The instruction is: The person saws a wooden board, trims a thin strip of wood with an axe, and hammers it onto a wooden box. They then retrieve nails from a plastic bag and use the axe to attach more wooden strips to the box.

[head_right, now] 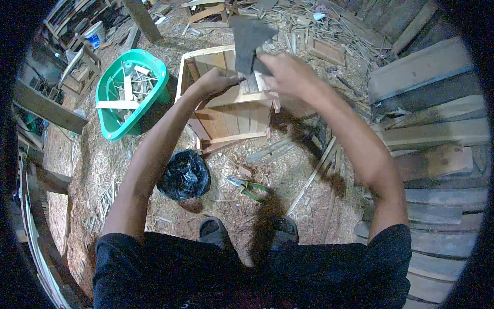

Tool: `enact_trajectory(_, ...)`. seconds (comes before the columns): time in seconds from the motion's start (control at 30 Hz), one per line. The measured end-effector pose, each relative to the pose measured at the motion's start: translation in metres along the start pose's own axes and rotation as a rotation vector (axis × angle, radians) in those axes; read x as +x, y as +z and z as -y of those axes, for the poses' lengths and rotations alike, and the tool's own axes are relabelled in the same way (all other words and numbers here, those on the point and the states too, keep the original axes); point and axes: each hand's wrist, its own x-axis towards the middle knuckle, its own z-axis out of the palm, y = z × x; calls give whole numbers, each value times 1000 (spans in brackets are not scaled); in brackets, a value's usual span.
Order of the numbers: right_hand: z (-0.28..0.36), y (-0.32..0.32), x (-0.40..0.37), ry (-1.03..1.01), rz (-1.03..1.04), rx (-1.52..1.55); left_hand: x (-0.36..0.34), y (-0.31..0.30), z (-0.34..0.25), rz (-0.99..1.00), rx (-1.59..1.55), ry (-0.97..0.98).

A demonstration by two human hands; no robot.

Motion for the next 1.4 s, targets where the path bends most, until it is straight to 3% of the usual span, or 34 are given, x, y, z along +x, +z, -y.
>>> enact_trajectory(0.03,0,-1,2,-28,-107,18,-2,-3,-3,20,44,-20)
enact_trajectory(0.13,10,-11,6,77,-94,132,-9,-3,-10,34,-44,-39)
enact_trajectory(0.23,11,5,-1,116,186,10,-15,-4,-15,41,-88,-59)
enact_trajectory(0.33,8,9,-7,36,174,-38,-9,4,-4,-38,-118,68)
enact_trajectory(0.37,3,8,-1,45,194,-62,-6,5,-2,-22,-89,20)
enact_trajectory(0.43,4,0,5,64,30,8,-20,-3,-20,11,-33,-84)
enact_trajectory(0.5,5,-11,10,52,-115,75,-12,-2,-11,12,-77,-50)
enact_trajectory(0.6,4,-14,10,39,-175,125,-3,3,-1,4,-86,1)
enact_trajectory(0.83,24,-5,-11,218,263,19,-12,4,-7,-77,-98,24)
enact_trajectory(0.93,3,-6,-1,121,54,8,-20,-4,-20,-5,-9,-81)
enact_trajectory(0.97,-7,-2,3,-43,-175,-14,-17,-4,-16,-5,-44,-63)
enact_trajectory(1.07,10,-24,10,49,-287,57,-9,2,-6,-6,-104,-22)
enact_trajectory(1.2,0,1,5,7,-200,93,-15,-2,-13,-1,-49,-25)
enact_trajectory(1.3,20,10,-15,126,227,-154,-11,-1,-8,-27,-20,-1)
enact_trajectory(1.4,13,12,-13,112,159,-17,-3,3,1,-16,-75,-9)
